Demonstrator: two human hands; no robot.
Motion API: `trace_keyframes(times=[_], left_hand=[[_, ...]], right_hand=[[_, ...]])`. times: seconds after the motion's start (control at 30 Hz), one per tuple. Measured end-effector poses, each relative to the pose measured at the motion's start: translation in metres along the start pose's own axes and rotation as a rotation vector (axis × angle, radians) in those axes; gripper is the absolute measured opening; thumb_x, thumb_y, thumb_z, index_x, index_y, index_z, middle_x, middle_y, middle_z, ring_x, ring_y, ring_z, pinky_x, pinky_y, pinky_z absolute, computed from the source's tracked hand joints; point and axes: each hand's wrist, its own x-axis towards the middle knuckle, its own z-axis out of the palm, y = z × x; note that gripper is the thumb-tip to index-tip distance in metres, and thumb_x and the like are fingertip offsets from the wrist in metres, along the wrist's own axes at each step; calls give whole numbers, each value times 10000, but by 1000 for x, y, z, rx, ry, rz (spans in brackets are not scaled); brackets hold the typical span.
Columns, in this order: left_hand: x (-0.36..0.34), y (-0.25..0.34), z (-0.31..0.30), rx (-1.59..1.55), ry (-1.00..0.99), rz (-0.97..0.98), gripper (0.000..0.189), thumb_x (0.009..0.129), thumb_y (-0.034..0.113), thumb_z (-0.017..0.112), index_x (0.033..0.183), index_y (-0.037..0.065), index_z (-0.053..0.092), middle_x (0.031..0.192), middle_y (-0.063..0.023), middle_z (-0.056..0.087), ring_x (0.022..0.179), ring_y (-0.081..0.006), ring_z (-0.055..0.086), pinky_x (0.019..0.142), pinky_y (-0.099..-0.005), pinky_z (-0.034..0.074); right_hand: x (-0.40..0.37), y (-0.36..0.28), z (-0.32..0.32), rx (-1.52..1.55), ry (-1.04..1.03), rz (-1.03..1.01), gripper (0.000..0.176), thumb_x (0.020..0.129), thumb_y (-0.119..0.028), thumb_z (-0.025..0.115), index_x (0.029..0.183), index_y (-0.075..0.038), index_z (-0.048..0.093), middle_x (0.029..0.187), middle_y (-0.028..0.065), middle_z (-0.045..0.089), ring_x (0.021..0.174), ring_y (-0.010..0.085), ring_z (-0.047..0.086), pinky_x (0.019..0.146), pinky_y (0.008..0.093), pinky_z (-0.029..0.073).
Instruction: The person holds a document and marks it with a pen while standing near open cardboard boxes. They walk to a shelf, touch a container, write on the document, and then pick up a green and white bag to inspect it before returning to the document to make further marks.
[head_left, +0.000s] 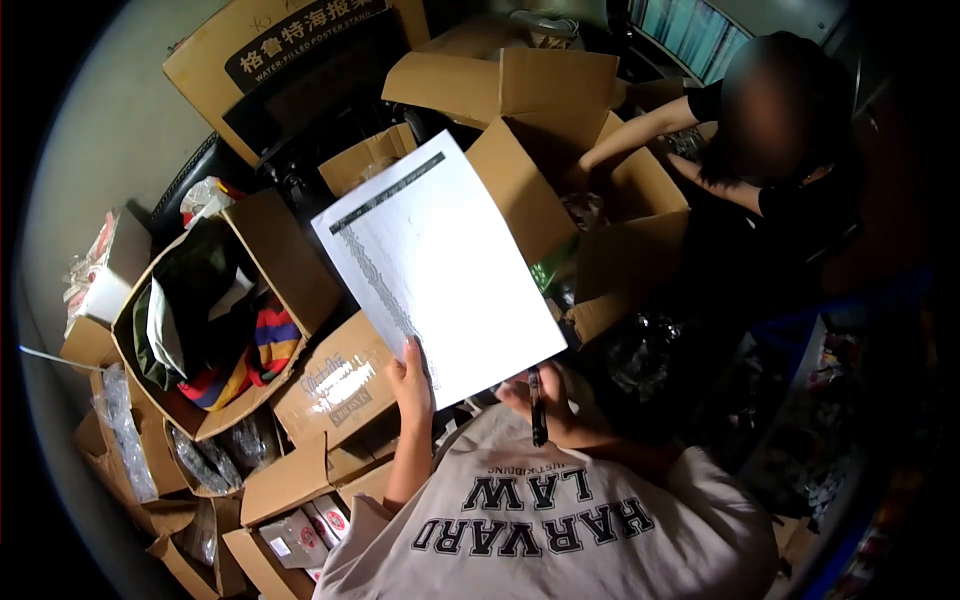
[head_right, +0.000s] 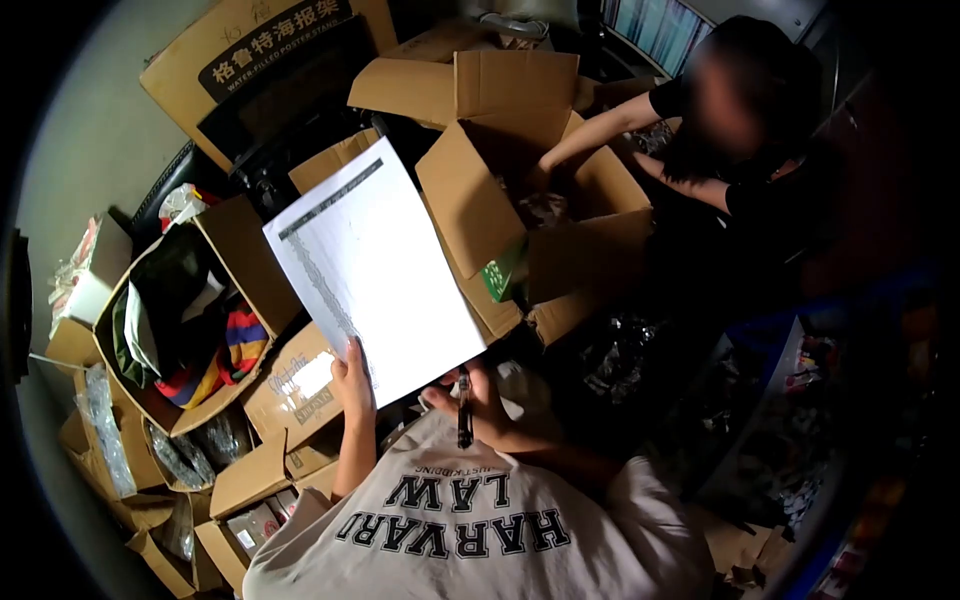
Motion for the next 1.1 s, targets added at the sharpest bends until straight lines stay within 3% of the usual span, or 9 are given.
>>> trace_keyframes(times=[0.13, 0.23, 0.5, 0.6, 0.63, 0.73, 0.93, 0.97, 1.1], left_hand=[[16, -8, -13, -41, -39, 35, 266, 829, 227, 466, 778, -31, 504, 731, -15, 506, 659, -62, 431, 578, -198, 363], [22, -1, -19, 54, -138, 46, 222, 834, 222, 462, 724, 31, 492, 657, 47, 431, 571, -24, 355, 489, -167, 295], [12, -22, -48, 209, -257, -49, 284, 859, 231, 396, 811, -33, 489, 743, -7, 485, 662, -70, 413, 594, -206, 358], [3, -32, -39, 51, -215, 15, 320, 853, 244, 414, 735, -41, 500, 658, 20, 456, 604, -55, 389, 512, -208, 336], [6, -40, -46, 77, -308, 3, 306, 862, 231, 389, 876, -61, 478, 785, -26, 498, 690, -89, 434, 614, -215, 374], [6, -53, -59, 304, -345, -203, 301, 862, 215, 384, 918, -67, 473, 857, -36, 500, 753, -95, 453, 674, -224, 380], [-13, -66, -73, -25, -187, -154, 322, 864, 226, 380, 961, -74, 449, 879, -71, 510, 768, -111, 472, 682, -231, 392], [-15, -55, -64, -32, -79, -89, 333, 860, 220, 397, 666, -35, 489, 617, 14, 472, 544, -53, 405, 460, -196, 338], [-15, -47, -72, -42, -177, -79, 299, 864, 209, 391, 732, -37, 499, 683, -7, 493, 596, -70, 432, 514, -201, 365]], right_hand=[[2, 1, 2, 84, -89, 236, 393, 694, -197, 637, 975, -13, 433, 855, 44, 492, 783, 131, 467, 685, 251, 383], [10, 12, 9, -32, 88, 85, 228, 755, -183, 567, 802, 34, 515, 682, 54, 542, 628, 137, 528, 574, 244, 421], [12, -24, 14, 1, 46, 304, 267, 802, -210, 494, 774, 55, 522, 597, 58, 544, 498, 124, 549, 435, 209, 443], [12, -34, 14, -24, -6, 358, 295, 802, -239, 493, 759, 51, 530, 590, 61, 546, 502, 122, 549, 445, 209, 440], [13, -32, 16, -101, -26, 409, 305, 800, -248, 495, 752, 51, 532, 582, 61, 546, 503, 121, 550, 446, 209, 439], [10, -23, 20, -117, -45, 475, 313, 795, -259, 501, 736, 46, 536, 564, 63, 546, 502, 119, 550, 450, 209, 437], [3, 20, 24, 5, -51, 359, 305, 793, -262, 501, 751, 38, 537, 560, 60, 546, 498, 111, 546, 449, 205, 435], [1, 25, 24, 14, -61, 334, 287, 787, -243, 511, 752, 41, 535, 561, 68, 549, 493, 105, 540, 439, 201, 431], [-2, 21, 18, -89, -78, 473, 323, 789, -267, 501, 784, 55, 521, 606, 88, 558, 483, 112, 532, 433, 203, 418]])
